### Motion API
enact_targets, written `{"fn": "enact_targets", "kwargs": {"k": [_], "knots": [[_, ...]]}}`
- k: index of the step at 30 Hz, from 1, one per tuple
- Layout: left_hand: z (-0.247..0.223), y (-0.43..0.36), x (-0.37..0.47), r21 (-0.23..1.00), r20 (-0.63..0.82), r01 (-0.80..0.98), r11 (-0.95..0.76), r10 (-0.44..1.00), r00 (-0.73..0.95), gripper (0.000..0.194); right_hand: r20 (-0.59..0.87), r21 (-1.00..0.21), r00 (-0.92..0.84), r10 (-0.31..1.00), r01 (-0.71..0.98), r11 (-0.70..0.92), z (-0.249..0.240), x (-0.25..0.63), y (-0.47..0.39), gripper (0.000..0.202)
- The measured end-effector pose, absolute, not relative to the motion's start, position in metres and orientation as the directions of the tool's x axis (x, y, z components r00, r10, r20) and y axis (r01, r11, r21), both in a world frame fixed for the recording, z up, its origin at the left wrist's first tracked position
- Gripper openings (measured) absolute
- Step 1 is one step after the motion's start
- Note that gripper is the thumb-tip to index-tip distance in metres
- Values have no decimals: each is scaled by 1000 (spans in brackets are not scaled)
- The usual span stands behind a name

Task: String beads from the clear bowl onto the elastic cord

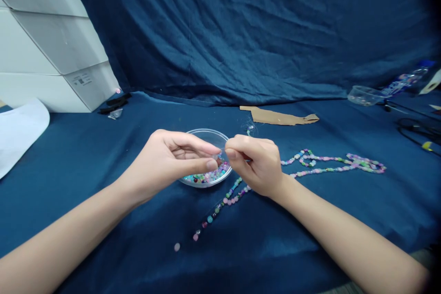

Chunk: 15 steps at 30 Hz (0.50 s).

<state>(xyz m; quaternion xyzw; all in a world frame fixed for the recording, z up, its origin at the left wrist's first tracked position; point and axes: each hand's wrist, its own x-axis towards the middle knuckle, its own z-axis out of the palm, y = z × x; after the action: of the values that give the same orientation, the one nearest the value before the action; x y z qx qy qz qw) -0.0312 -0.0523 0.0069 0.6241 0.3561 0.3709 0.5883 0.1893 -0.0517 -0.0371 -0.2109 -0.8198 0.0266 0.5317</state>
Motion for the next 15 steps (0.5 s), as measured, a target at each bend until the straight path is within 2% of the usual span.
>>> {"fn": "enact_targets", "kwargs": {"k": [15], "knots": [[8, -53, -30, 998, 57, -38, -45, 890, 453, 21, 838, -154, -422, 347, 428, 891, -33, 190, -51, 17]]}}
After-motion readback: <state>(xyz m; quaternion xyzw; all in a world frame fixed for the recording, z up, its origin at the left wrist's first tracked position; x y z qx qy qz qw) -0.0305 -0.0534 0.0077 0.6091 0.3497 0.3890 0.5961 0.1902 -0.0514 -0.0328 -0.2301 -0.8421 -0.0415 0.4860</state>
